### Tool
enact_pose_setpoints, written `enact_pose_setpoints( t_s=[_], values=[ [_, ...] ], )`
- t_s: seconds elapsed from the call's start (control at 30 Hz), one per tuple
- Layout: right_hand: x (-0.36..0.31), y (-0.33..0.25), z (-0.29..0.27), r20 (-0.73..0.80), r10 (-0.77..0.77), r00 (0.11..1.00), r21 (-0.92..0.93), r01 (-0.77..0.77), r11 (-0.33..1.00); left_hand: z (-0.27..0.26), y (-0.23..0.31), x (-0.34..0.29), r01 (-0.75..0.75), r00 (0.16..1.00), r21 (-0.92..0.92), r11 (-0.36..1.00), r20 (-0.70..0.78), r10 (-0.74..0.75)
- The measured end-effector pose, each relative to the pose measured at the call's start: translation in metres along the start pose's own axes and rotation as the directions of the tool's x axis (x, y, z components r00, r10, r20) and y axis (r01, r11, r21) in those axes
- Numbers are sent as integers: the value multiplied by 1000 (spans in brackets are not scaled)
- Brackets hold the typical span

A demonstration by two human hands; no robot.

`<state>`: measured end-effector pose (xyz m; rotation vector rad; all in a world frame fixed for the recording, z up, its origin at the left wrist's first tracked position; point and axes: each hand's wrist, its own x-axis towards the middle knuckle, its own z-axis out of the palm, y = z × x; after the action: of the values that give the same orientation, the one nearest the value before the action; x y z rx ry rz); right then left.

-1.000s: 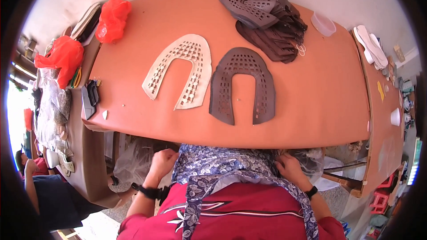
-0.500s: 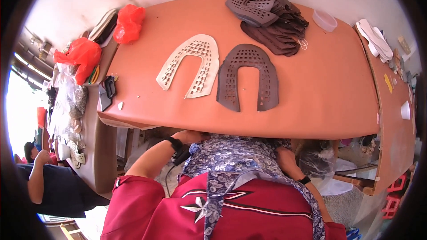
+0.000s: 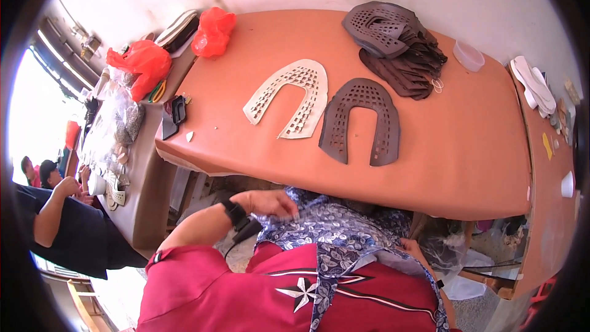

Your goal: The recorder is sorting and inspecting plastic shoe upper components and small metal eyelets at a workbench.

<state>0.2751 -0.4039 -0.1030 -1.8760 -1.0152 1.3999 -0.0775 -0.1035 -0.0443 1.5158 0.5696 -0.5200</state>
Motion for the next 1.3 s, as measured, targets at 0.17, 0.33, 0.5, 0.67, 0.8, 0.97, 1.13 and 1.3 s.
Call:
enact_pose_setpoints(
  t_s=[0.17,0.33,0.5,0.67,0.8,0.97,1.13,1.3],
  values=[
    [30,15,0,71,-152,986,-353,167,921,-5,3,-24,42,960,213,976,-278,19],
    [34,-30,-7,78,-130,988,-456,151,877,-25,24,-65,59,910,238,970,-411,45],
    [27,-112,-35,79,-382,921,-336,385,860,-31,87,-70,183,643,352,918,-749,159],
    [63,-168,-49,-21,-624,781,-413,562,717,-64,92,-16,185,549,648,739,-692,469],
    [89,-192,-33,-92,-755,649,-595,572,564,-70,87,12,290,612,731,618,-638,467],
    [115,-178,-6,-1,-727,686,-850,382,362,-81,75,18,309,535,732,607,-661,525],
    [113,-175,-2,-35,-697,716,-869,322,375,-85,65,18,368,473,672,643,-730,493],
    [111,-182,-2,-31,-611,791,-849,302,434,-90,58,19,360,419,667,652,-740,526]
  ],
)
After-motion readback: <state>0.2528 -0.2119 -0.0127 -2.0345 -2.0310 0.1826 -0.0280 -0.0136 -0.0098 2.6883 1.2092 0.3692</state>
